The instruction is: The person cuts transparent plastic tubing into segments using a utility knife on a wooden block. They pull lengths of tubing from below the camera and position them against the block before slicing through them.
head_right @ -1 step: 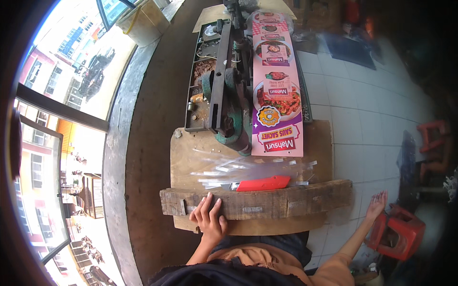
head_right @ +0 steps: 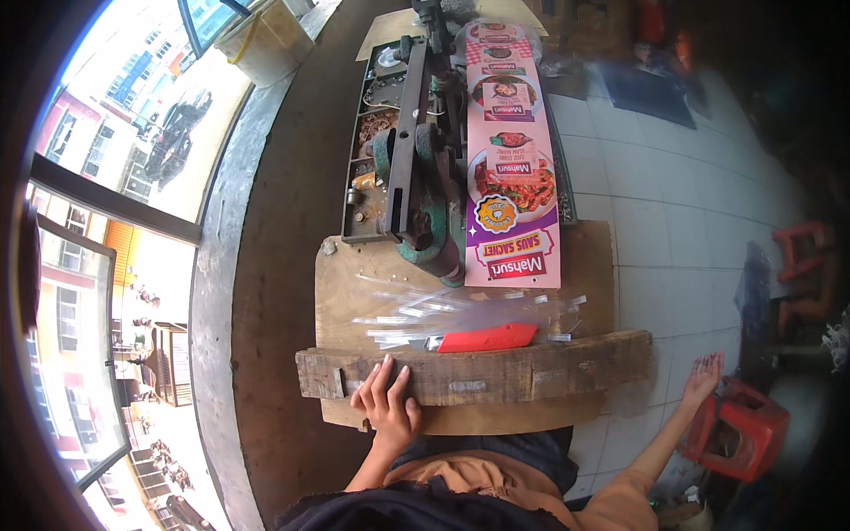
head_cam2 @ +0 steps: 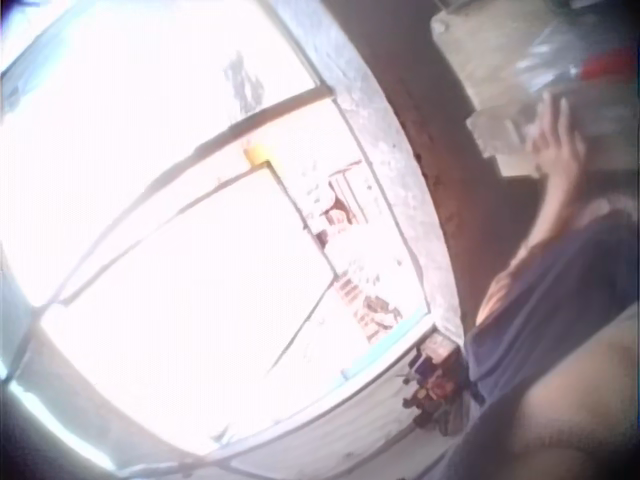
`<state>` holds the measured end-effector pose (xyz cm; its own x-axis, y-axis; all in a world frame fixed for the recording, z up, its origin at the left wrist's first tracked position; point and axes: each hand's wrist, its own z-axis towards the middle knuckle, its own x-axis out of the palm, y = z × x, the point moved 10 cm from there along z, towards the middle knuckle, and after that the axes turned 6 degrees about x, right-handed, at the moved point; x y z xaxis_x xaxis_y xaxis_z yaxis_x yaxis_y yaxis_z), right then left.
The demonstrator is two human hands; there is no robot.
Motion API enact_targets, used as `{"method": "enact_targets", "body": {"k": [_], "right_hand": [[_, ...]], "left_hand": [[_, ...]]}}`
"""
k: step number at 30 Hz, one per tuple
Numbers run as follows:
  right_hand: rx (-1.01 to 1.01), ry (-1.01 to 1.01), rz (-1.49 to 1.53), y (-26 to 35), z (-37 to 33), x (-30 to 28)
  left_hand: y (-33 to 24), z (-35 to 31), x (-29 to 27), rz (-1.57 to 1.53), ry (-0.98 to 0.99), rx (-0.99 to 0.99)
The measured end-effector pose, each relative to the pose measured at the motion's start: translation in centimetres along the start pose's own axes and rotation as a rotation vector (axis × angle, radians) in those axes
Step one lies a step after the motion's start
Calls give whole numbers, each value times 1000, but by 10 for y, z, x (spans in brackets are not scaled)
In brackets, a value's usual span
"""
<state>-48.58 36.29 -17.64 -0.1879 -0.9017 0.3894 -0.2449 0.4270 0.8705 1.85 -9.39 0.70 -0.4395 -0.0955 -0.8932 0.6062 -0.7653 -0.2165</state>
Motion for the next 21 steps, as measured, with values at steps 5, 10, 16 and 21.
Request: {"method": "enact_targets", "body": {"k": [5,10,16,21], "right_hand": [[-32,163,-108,30,-17,34],[-13,132,-332,16,-39,66],[-213,48,-369,35,-39,73],[-302,56,-420,53,-40,108]], "left_hand": [[-2,2,0,3,-8,4],[-4,4,-2,-12,-40,9],[-5,4,-3,-4,-42,18],[-4,3,-3,0,-43,24]]}}
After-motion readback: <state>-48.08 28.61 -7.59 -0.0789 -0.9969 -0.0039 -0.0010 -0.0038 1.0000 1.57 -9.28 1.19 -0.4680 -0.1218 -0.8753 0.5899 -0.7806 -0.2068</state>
